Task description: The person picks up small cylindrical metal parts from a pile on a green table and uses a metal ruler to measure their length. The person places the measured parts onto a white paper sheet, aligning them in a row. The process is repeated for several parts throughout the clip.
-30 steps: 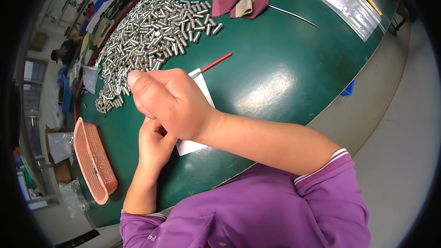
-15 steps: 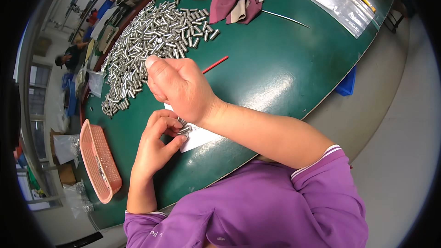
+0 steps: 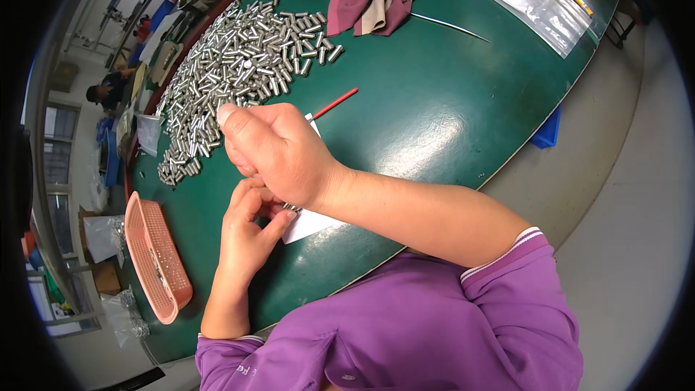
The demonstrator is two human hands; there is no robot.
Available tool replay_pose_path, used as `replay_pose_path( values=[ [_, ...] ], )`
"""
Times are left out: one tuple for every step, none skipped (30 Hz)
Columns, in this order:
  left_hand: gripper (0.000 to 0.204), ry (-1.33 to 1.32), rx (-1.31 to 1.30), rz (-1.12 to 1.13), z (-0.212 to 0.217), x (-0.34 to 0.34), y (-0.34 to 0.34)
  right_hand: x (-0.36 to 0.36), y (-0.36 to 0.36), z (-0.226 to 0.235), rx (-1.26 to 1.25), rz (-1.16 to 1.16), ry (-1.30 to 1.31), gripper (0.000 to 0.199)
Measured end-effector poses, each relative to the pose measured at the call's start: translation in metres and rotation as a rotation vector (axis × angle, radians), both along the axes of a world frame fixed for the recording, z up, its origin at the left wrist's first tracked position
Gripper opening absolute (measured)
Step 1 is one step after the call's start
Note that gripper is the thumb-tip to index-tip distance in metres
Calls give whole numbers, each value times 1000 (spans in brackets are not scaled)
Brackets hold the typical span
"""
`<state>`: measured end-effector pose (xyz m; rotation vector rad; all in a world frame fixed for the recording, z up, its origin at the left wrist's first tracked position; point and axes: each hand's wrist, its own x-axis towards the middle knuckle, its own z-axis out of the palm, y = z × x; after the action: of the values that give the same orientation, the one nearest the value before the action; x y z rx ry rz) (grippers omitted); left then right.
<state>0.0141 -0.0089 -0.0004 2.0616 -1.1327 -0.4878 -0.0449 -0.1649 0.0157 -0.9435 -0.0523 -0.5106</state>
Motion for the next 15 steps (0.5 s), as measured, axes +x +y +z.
replay_pose_path(
  values=[
    [20,-10,8,-2,1,0,0,0,1,0,-3,4,2,49],
    [20,-21,16,-4,1,0,1,0,1,1,-7,7,4,49],
    [20,-31,24,-5,1,0,1,-1,2,1,-10,11,5,49],
    [20,-28,22,0,1,0,1,-1,2,1,-20,12,12,49],
    [19,-25,20,5,0,0,1,-1,3,2,-30,14,19,49],
    [19,-21,18,9,0,0,1,-2,3,2,-40,15,27,49],
    [19,-21,17,12,0,0,1,-2,3,2,-41,13,23,49],
    [19,-22,15,14,0,-1,1,-2,3,1,-42,12,19,49],
    [19,-23,11,17,0,-1,0,-2,3,2,-44,11,14,49],
    [18,-22,8,20,1,-1,0,-2,3,2,-37,10,8,49],
    [18,-22,4,23,1,-1,-1,-2,3,2,-29,8,3,49],
    [18,-22,1,28,1,-1,-1,-3,4,2,-22,9,-3,49],
    [17,-19,0,34,1,-2,-1,-2,4,2,-22,4,-7,49],
    [17,-16,-2,39,1,-2,-1,-2,4,1,-22,-2,-11,48],
    [17,-12,-2,45,1,-3,-1,-2,5,1,-22,-7,-14,48]
  ],
)
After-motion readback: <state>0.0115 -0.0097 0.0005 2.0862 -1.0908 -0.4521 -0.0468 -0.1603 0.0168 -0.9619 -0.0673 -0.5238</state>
